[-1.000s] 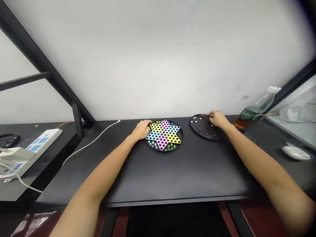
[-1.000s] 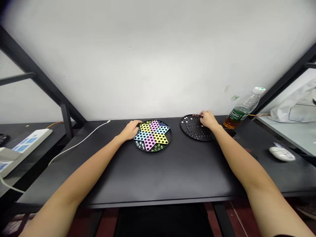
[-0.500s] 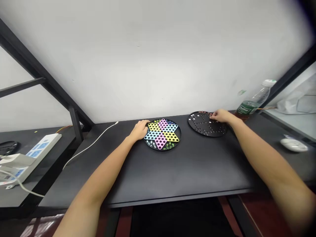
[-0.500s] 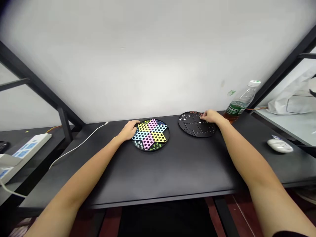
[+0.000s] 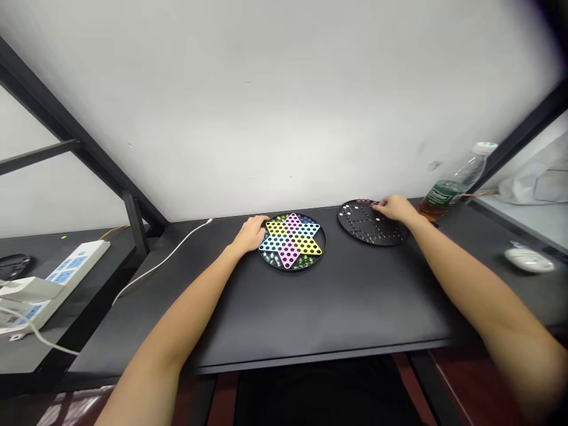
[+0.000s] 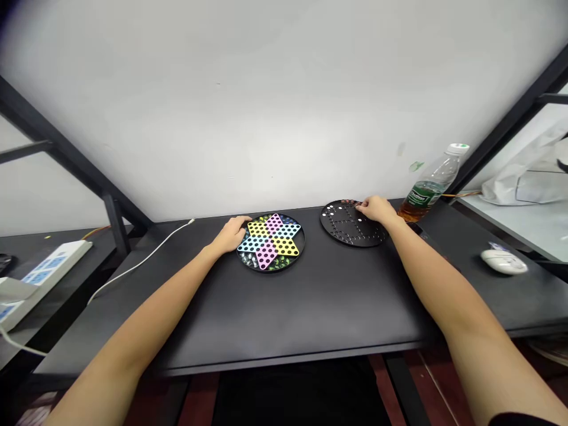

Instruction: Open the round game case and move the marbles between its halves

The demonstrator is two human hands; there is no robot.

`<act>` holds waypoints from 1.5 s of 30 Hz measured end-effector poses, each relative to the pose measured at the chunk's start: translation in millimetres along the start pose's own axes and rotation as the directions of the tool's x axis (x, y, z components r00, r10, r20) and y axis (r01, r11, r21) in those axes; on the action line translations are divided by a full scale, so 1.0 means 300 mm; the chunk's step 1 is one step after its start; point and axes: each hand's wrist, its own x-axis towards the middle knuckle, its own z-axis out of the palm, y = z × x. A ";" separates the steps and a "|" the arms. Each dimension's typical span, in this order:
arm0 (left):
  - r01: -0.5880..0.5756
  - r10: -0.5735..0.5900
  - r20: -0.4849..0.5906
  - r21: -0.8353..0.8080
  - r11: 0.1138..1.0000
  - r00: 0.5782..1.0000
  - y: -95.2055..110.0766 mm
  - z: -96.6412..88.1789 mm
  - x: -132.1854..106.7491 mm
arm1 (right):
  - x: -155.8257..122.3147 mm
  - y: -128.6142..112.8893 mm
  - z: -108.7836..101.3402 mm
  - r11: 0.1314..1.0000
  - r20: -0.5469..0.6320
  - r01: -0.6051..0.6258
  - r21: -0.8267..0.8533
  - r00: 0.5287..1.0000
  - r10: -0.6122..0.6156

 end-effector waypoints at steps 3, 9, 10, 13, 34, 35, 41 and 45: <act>-0.001 0.001 -0.003 0.000 1.000 1.000 -0.001 0.001 0.001 | -0.016 -0.034 -0.031 1.000 -0.004 0.019 0.023 1.000 -0.019; -0.007 0.007 -0.005 -0.008 1.000 1.000 -0.003 0.002 -0.001 | -0.157 -0.263 -0.112 0.953 0.028 0.259 0.159 0.963 -0.266; -0.010 0.010 -0.007 -0.016 1.000 1.000 -0.002 0.001 -0.002 | -0.205 -0.321 -0.116 0.918 0.065 0.340 0.202 0.931 -0.359; -0.054 0.054 -0.011 -0.065 0.996 0.998 0.007 -0.003 -0.005 | -0.376 -0.496 -0.102 0.761 0.177 0.567 0.315 0.753 -0.634; 0.159 -0.229 0.082 0.500 0.852 0.970 0.315 -0.127 -0.063 | -0.383 -0.517 0.035 0.695 0.116 0.703 0.150 0.686 -0.718; 0.163 -0.225 0.067 0.495 0.853 0.972 0.322 -0.123 -0.067 | -0.379 -0.526 0.039 0.713 0.111 0.684 0.154 0.705 -0.700; 0.040 -0.025 -0.037 0.498 0.866 0.999 0.321 -0.078 -0.081 | -0.387 -0.590 0.045 0.832 0.134 0.551 0.064 0.821 -0.555; -0.188 0.210 -0.003 0.428 0.884 0.978 0.297 -0.022 -0.079 | -0.398 -0.613 0.055 0.855 0.148 0.518 0.002 0.846 -0.513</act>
